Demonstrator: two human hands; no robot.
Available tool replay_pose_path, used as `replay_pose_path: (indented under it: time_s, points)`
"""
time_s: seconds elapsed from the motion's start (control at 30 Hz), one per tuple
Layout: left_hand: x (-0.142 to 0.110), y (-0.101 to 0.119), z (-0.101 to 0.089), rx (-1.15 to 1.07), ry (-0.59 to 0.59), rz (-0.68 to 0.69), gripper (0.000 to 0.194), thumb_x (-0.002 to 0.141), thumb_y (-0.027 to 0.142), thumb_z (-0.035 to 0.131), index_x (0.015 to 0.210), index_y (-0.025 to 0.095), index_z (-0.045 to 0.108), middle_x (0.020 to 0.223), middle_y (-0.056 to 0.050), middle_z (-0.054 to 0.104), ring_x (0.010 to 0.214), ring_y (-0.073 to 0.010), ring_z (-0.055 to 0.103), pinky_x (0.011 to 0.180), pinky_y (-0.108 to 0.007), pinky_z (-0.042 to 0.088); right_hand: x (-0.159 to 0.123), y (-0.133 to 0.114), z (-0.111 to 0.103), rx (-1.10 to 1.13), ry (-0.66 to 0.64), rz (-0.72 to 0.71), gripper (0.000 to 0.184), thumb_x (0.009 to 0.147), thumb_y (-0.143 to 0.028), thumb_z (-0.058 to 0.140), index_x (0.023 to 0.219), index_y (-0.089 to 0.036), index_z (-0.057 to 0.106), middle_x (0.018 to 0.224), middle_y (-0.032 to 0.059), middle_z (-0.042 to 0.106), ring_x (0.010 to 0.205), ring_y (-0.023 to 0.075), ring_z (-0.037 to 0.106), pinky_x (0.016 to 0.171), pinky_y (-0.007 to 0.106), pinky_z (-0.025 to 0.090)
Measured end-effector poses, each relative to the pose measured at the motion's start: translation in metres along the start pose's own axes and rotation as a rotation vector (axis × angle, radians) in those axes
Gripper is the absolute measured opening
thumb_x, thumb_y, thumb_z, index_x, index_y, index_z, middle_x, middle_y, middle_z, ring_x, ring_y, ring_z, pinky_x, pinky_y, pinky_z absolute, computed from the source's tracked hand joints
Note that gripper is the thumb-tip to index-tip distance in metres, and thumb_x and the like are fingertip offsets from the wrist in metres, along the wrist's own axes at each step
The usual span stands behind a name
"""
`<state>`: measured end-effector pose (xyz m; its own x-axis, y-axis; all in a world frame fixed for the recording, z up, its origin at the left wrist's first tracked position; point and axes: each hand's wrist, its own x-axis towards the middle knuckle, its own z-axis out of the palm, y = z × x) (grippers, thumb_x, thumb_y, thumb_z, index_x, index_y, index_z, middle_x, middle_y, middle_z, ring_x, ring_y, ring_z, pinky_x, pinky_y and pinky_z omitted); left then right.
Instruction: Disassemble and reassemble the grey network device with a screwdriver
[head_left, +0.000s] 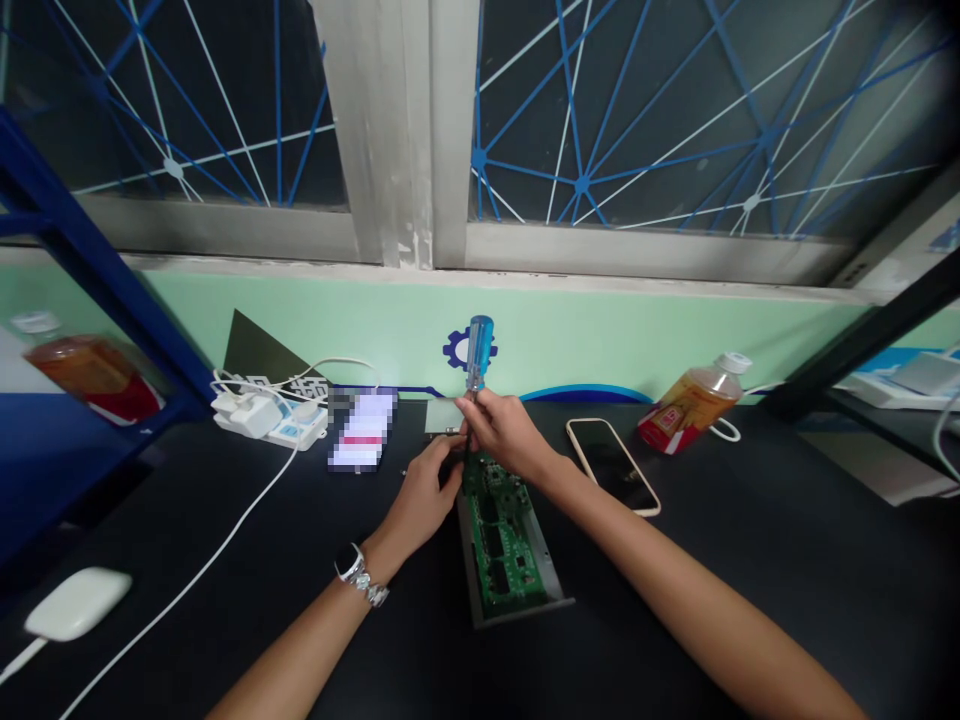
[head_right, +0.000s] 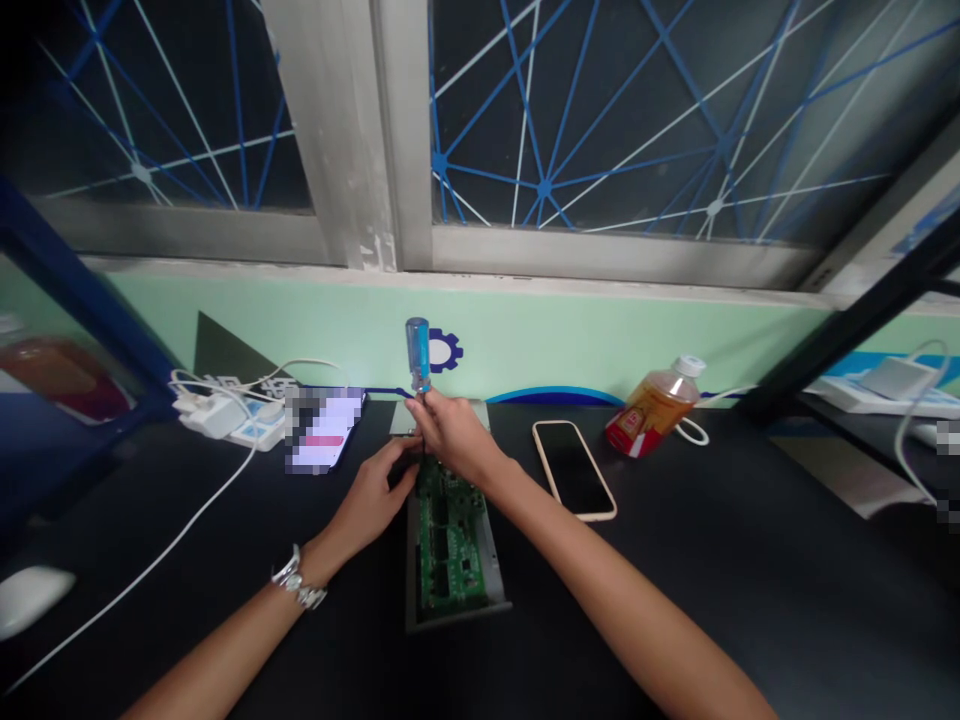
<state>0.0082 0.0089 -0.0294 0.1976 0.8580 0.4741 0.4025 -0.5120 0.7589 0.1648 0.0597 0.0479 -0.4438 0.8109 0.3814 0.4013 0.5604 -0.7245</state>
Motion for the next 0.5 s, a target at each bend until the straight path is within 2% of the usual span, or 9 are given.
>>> replay_pose_path:
  time_s: [0.2,0.3,0.4,0.5]
  points:
    - [0.004,-0.002,-0.001,-0.039,0.018,-0.056,0.031,0.095,0.020,0.054,0.126,0.020,0.059,0.120,-0.009,0.070,0.110,-0.0212,0.067,0.099,-0.038,0.050,0.003,-0.007,-0.007,-0.071,-0.114,-0.031,0.034,0.102,-0.038,0.041,0.077,-0.019,0.055,0.061,0.0005,0.062,0.058,0.0129,0.060,0.062,0.026,0.043]
    - [0.010,0.000,-0.002,-0.034,0.033,-0.091,0.027,0.097,0.025,0.054,0.121,0.020,0.066,0.114,-0.008,0.074,0.102,-0.0220,0.070,0.092,-0.036,0.053,0.003,-0.011,-0.009,-0.094,-0.123,-0.019,0.035,0.101,-0.040,0.042,0.079,-0.018,0.058,0.065,0.0016,0.063,0.060,0.0132,0.059,0.062,0.027,0.042]
    - [0.015,0.004,-0.003,-0.007,0.037,-0.101,0.022,0.097,0.025,0.055,0.110,0.022,0.072,0.108,-0.006,0.077,0.092,-0.0221,0.072,0.084,-0.033,0.054,0.003,-0.014,-0.010,-0.103,-0.022,0.000,0.029,0.095,-0.048,0.052,0.089,-0.020,0.056,0.067,0.0001,0.063,0.056,0.0130,0.056,0.058,0.027,0.041]
    - [0.017,0.006,-0.003,-0.008,0.062,-0.111,0.020,0.095,0.025,0.057,0.107,0.022,0.074,0.105,-0.004,0.078,0.094,-0.0230,0.073,0.084,-0.033,0.055,0.006,-0.018,-0.013,-0.128,0.143,0.004,0.034,0.089,-0.053,0.061,0.084,-0.023,0.048,0.056,-0.0038,0.055,0.049,0.0127,0.050,0.054,0.028,0.039]
